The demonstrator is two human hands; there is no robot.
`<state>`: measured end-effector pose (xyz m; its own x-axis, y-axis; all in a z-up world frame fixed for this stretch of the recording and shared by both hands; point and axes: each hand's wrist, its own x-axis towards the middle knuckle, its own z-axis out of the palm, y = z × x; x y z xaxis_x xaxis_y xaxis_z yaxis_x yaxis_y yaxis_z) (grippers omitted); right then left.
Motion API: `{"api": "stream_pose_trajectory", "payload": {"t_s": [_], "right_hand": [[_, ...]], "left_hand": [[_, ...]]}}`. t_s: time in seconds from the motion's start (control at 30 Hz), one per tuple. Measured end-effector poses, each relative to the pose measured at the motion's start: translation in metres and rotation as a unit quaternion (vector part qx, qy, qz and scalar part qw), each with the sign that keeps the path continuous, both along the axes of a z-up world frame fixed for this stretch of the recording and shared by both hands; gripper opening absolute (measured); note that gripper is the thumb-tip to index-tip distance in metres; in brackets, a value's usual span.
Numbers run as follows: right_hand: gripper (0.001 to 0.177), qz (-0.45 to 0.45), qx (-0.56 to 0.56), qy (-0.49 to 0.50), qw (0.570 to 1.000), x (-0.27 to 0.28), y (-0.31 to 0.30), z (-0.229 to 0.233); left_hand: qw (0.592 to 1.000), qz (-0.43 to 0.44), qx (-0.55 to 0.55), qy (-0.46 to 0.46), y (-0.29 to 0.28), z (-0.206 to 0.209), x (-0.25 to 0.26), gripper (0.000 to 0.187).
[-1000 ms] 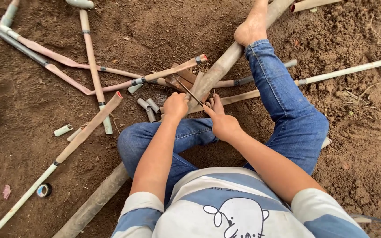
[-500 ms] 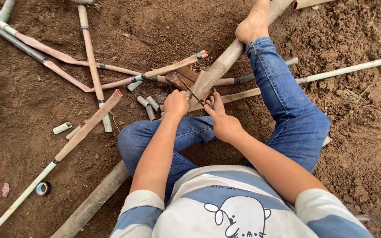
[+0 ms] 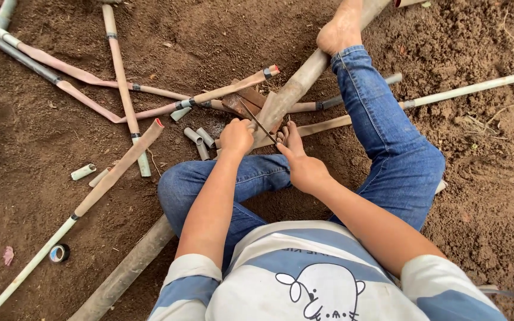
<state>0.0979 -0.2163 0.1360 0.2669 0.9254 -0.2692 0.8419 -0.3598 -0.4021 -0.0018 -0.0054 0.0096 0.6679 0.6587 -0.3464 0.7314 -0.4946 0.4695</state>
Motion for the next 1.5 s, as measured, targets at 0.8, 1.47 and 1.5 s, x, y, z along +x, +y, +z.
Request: {"api": "stream_pose_trajectory", "payload": {"t_s": [0.8, 1.47, 1.5], "right_hand": [[0.07, 0.027, -0.162, 0.008, 0.986, 0.007, -0.014, -0.013], [0.069, 0.026, -0.216, -0.089, 0.972, 0.041, -0.022, -0.062], [0.069, 0.034, -0.219, -0.089, 0.971, 0.039, -0.012, -0.058]], "left_hand": [[0.998, 0.053, -0.037, 0.012, -0.002, -0.011, 0.007, 0.038], [0.998, 0.02, -0.014, -0.056, -0.005, 0.004, 0.006, 0.025], [0.998, 0.028, -0.018, -0.054, -0.01, -0.002, 0.008, 0.025]]}}
